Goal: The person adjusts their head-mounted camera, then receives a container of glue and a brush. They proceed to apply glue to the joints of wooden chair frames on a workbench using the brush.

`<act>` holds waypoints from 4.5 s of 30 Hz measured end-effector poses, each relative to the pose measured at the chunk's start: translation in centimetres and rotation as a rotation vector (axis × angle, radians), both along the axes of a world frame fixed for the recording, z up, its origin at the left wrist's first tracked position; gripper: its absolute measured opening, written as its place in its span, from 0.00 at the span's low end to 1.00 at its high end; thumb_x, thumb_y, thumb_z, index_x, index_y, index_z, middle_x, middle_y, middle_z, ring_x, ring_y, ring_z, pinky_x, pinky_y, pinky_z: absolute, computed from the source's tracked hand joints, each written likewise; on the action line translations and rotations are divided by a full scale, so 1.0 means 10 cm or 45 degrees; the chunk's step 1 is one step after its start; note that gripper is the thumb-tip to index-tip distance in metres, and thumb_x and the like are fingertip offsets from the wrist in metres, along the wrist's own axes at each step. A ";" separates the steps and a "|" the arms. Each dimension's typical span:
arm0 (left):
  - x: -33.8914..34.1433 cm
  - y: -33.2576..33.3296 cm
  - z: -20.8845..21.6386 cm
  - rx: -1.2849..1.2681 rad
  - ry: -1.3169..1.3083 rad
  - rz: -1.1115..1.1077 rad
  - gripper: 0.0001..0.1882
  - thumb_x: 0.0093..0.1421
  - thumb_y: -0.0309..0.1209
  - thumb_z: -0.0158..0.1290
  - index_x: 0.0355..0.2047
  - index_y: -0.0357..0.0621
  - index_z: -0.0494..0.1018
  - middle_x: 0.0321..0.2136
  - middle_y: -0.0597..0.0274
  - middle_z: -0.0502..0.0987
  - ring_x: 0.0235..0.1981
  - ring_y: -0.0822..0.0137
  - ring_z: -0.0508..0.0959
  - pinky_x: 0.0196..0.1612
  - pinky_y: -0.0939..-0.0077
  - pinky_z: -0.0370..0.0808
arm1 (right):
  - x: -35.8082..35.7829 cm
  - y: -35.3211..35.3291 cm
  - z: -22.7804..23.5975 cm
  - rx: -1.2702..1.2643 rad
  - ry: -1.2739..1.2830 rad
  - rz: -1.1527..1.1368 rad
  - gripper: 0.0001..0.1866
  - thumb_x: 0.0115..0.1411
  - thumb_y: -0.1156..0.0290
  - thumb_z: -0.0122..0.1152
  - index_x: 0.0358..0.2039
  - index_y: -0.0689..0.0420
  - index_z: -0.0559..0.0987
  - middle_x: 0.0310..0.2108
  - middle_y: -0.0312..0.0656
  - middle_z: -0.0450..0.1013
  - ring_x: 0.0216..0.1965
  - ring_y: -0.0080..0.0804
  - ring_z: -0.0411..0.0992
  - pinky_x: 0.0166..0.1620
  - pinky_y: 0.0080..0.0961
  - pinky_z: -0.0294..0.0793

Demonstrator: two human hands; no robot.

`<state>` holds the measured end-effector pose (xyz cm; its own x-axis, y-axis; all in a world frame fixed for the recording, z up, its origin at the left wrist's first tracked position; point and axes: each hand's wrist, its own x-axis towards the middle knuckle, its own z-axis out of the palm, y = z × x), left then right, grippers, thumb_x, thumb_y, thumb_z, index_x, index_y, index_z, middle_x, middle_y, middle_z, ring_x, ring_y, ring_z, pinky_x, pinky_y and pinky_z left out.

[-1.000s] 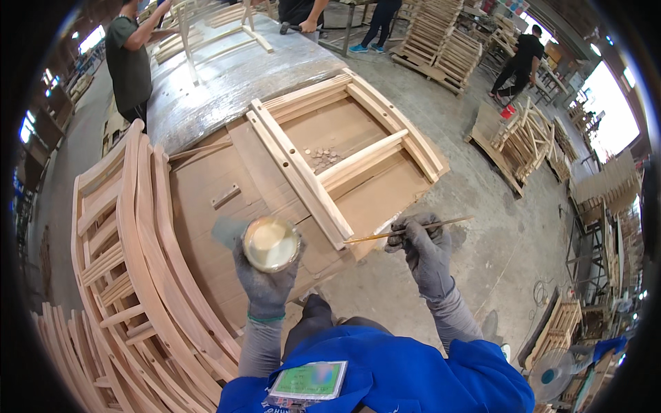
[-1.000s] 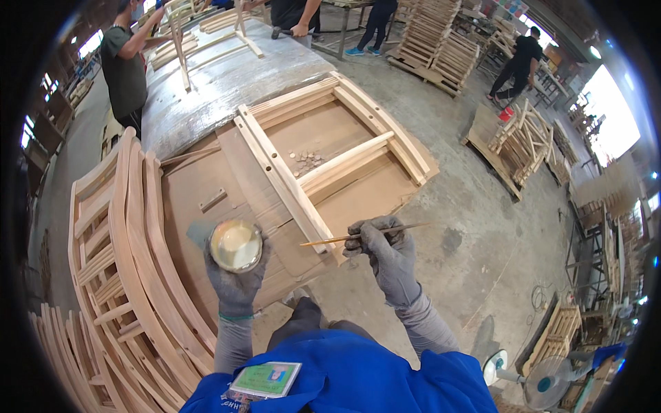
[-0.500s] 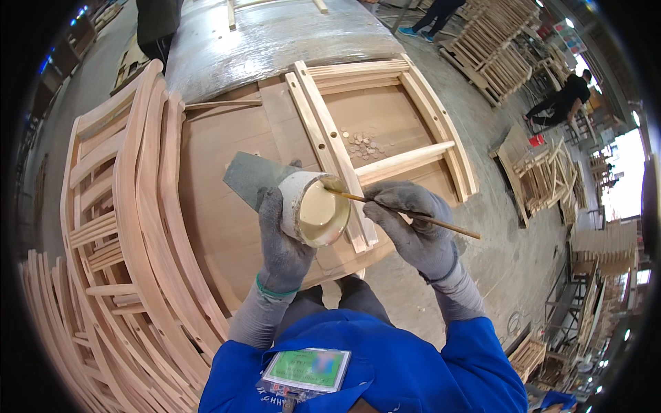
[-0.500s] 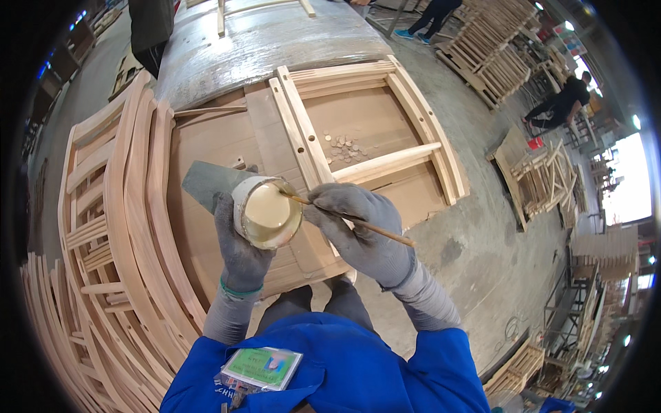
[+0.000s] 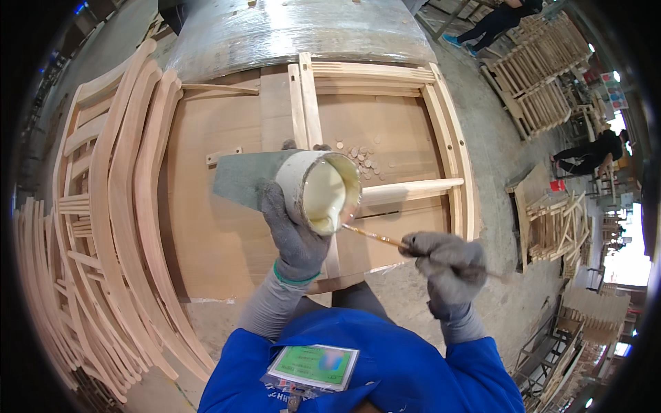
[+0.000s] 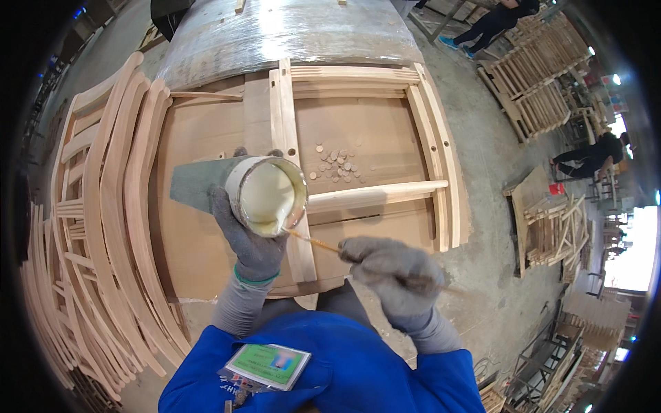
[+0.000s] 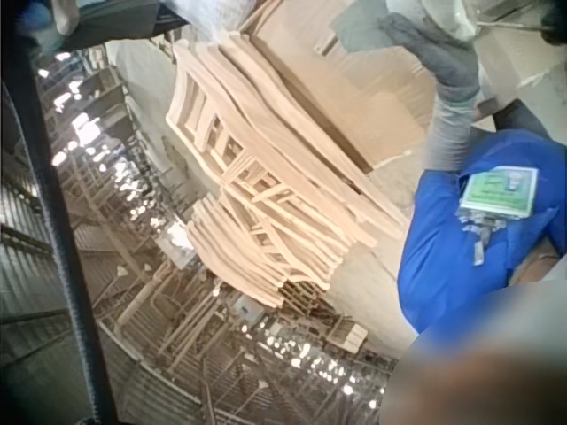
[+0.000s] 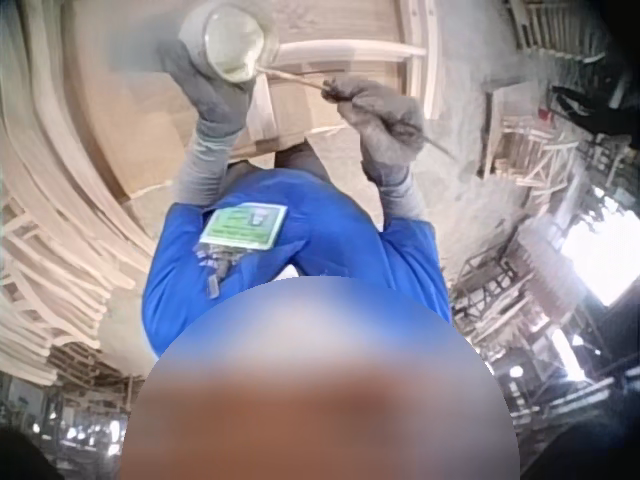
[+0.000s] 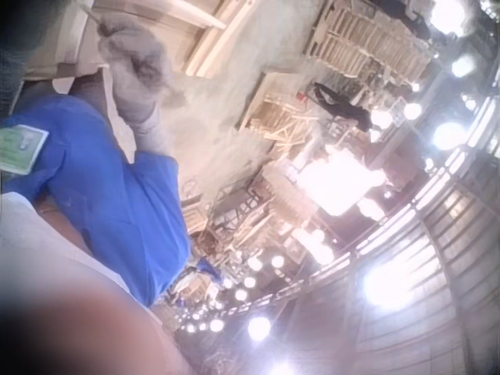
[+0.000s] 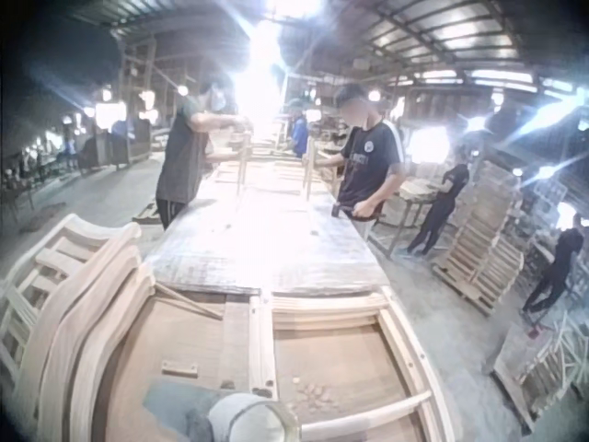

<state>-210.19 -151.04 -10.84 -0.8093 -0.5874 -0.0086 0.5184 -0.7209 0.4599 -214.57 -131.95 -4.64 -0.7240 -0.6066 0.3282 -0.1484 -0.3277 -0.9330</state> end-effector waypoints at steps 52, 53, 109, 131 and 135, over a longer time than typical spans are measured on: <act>0.26 -0.57 -1.47 0.175 -0.467 0.523 0.31 0.62 0.53 0.35 0.57 0.45 0.58 0.52 0.52 0.65 0.54 0.54 0.66 0.54 0.54 0.68 | -1.65 -1.68 -1.56 0.860 0.821 0.271 0.11 0.55 0.65 0.61 0.25 0.60 0.74 0.17 0.41 0.71 0.17 0.31 0.69 0.22 0.24 0.67; 0.24 -0.56 -1.47 0.123 -0.533 0.539 0.31 0.62 0.54 0.35 0.56 0.45 0.58 0.52 0.52 0.65 0.54 0.54 0.66 0.54 0.55 0.67 | -1.65 -1.67 -1.54 0.902 0.877 0.277 0.11 0.56 0.65 0.61 0.26 0.60 0.74 0.17 0.41 0.72 0.17 0.31 0.70 0.22 0.24 0.67; -2.10 1.26 -1.82 0.413 -0.382 -0.162 0.27 0.62 0.48 0.40 0.54 0.43 0.62 0.50 0.58 0.68 0.54 0.57 0.66 0.56 0.60 0.66 | -3.52 1.44 -1.72 0.918 -0.033 -0.862 0.15 0.53 0.63 0.62 0.27 0.64 0.76 0.21 0.39 0.73 0.24 0.22 0.71 0.29 0.19 0.70; -2.07 1.27 -1.83 0.264 -0.249 -0.275 0.29 0.63 0.50 0.39 0.56 0.41 0.60 0.51 0.61 0.67 0.55 0.64 0.66 0.58 0.65 0.63 | -3.32 1.40 -1.54 0.734 -0.068 -0.826 0.09 0.52 0.75 0.62 0.32 0.66 0.75 0.29 0.42 0.74 0.29 0.24 0.72 0.35 0.18 0.74; -2.04 1.26 -1.79 0.267 -0.255 -0.276 0.28 0.63 0.50 0.39 0.56 0.43 0.60 0.52 0.62 0.67 0.55 0.64 0.66 0.59 0.66 0.63 | -2.75 1.18 -1.10 0.673 -0.248 -0.585 0.09 0.51 0.78 0.63 0.34 0.64 0.76 0.32 0.42 0.75 0.33 0.23 0.73 0.38 0.17 0.73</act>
<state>-230.63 -138.45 -28.78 -0.8847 -0.3713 -0.2819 0.2578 -0.8935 0.3676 -242.07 -120.18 -15.66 -0.9592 -0.2694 -0.0856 0.0224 0.2294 -0.9731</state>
